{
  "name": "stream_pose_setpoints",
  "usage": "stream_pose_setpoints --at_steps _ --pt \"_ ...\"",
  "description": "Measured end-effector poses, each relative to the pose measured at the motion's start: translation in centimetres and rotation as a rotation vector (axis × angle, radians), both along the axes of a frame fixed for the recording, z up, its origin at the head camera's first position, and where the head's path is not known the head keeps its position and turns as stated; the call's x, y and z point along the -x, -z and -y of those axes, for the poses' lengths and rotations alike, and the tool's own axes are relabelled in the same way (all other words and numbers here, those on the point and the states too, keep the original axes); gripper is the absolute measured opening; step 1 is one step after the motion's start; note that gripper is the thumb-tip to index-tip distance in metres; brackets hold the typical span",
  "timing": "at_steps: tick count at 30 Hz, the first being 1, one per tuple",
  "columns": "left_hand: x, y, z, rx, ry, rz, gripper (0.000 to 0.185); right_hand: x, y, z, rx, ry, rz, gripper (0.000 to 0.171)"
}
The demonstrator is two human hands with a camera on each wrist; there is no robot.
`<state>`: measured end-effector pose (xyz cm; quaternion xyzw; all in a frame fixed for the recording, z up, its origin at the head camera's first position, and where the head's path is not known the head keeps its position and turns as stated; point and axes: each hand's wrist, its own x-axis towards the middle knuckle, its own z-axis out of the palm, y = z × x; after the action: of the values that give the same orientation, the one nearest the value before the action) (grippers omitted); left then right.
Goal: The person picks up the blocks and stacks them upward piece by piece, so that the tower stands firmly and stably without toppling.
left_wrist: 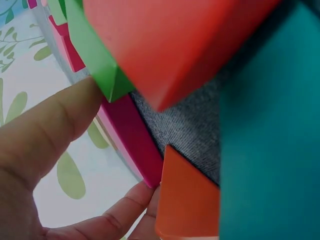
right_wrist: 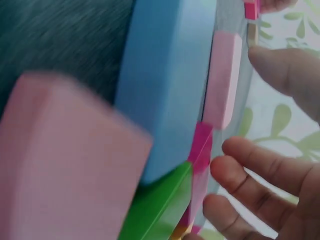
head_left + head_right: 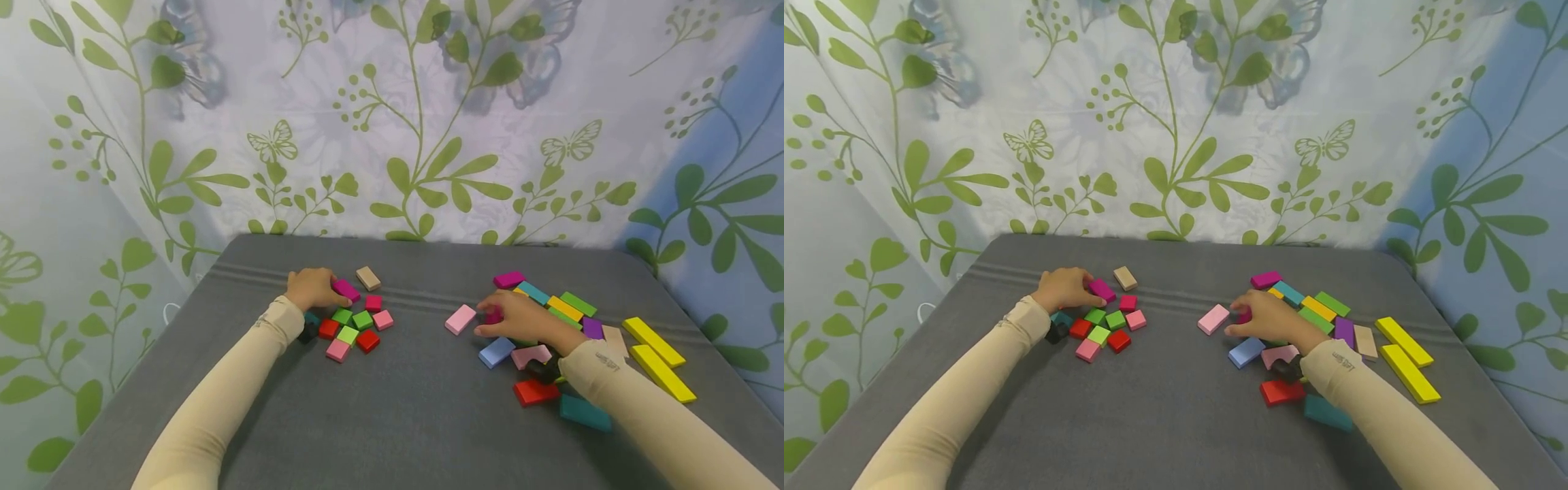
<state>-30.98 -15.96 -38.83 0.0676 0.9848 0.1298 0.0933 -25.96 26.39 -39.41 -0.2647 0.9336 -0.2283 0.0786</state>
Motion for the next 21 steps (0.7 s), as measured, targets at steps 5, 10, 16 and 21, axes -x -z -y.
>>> stream_pose_setpoints --at_steps 5,10,16,21 --pt "0.3 0.0 -0.1 0.004 -0.007 0.014 0.062 0.2 -0.5 1.6 -0.022 0.041 0.064 0.058" --pt "0.4 -0.1 -0.3 0.016 -0.012 0.01 0.065 0.3 -0.7 3.1 -0.078 0.089 0.11 0.061" --pt "0.3 -0.2 -0.8 0.049 -0.009 -0.012 0.062 0.2 -0.8 4.3 -0.125 0.186 0.147 0.057" --pt "0.4 -0.4 -0.7 0.052 -0.016 -0.03 0.063 0.2 -0.5 4.6 -0.147 0.225 0.144 0.053"
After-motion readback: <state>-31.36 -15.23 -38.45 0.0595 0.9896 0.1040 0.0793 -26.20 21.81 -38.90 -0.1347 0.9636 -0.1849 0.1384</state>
